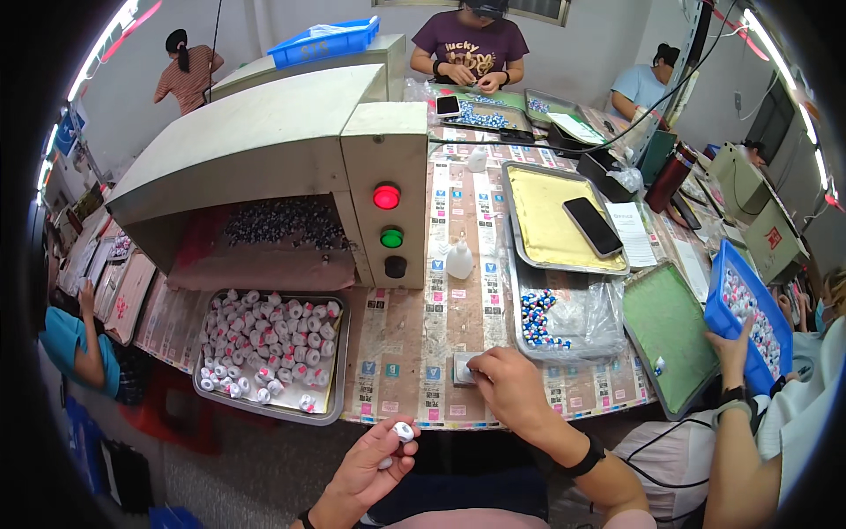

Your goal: The person assembles small round candies by hand, picking up white and blue pieces and combining them into a single unit. The person places the finished candies into a tray on the table. The task is performed repeatedly in a factory setting with other workers visible in the background.

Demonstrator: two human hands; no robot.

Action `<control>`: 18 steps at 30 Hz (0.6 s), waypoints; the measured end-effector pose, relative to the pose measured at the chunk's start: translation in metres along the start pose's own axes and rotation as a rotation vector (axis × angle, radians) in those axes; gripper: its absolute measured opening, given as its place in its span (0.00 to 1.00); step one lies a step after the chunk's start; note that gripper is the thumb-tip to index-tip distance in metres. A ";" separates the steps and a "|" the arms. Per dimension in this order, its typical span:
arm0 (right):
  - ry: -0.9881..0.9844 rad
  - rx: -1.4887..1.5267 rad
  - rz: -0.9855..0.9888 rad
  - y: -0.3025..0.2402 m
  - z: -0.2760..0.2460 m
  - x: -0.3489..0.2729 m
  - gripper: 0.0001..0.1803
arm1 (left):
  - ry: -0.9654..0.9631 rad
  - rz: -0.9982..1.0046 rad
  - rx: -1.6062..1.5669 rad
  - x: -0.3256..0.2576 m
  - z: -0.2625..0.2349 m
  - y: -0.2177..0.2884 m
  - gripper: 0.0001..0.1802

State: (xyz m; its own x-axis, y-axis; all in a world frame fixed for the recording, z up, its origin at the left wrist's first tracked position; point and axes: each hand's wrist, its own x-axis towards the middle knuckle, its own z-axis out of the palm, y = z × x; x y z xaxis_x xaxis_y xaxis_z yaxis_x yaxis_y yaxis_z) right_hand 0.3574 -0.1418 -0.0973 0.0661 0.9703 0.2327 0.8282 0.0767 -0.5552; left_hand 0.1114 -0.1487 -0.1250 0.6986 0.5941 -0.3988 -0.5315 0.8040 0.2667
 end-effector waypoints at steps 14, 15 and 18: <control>-0.166 0.642 0.236 -0.041 -0.016 -0.027 0.10 | -0.023 0.025 0.096 0.012 0.002 -0.011 0.20; -0.160 0.703 0.269 -0.045 -0.015 -0.032 0.10 | -0.024 0.017 0.111 0.014 0.003 -0.012 0.20; -0.185 0.801 0.342 -0.049 -0.013 -0.039 0.11 | -0.030 0.011 0.157 0.016 0.003 -0.015 0.21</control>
State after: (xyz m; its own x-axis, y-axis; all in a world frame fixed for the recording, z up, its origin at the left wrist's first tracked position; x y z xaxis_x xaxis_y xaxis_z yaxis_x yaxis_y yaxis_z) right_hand 0.3216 -0.1864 -0.0682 0.0898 0.9857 -0.1426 0.1371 -0.1541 -0.9785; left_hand 0.1323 -0.1513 -0.1333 0.7085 0.6013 -0.3693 -0.4593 0.7903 0.4056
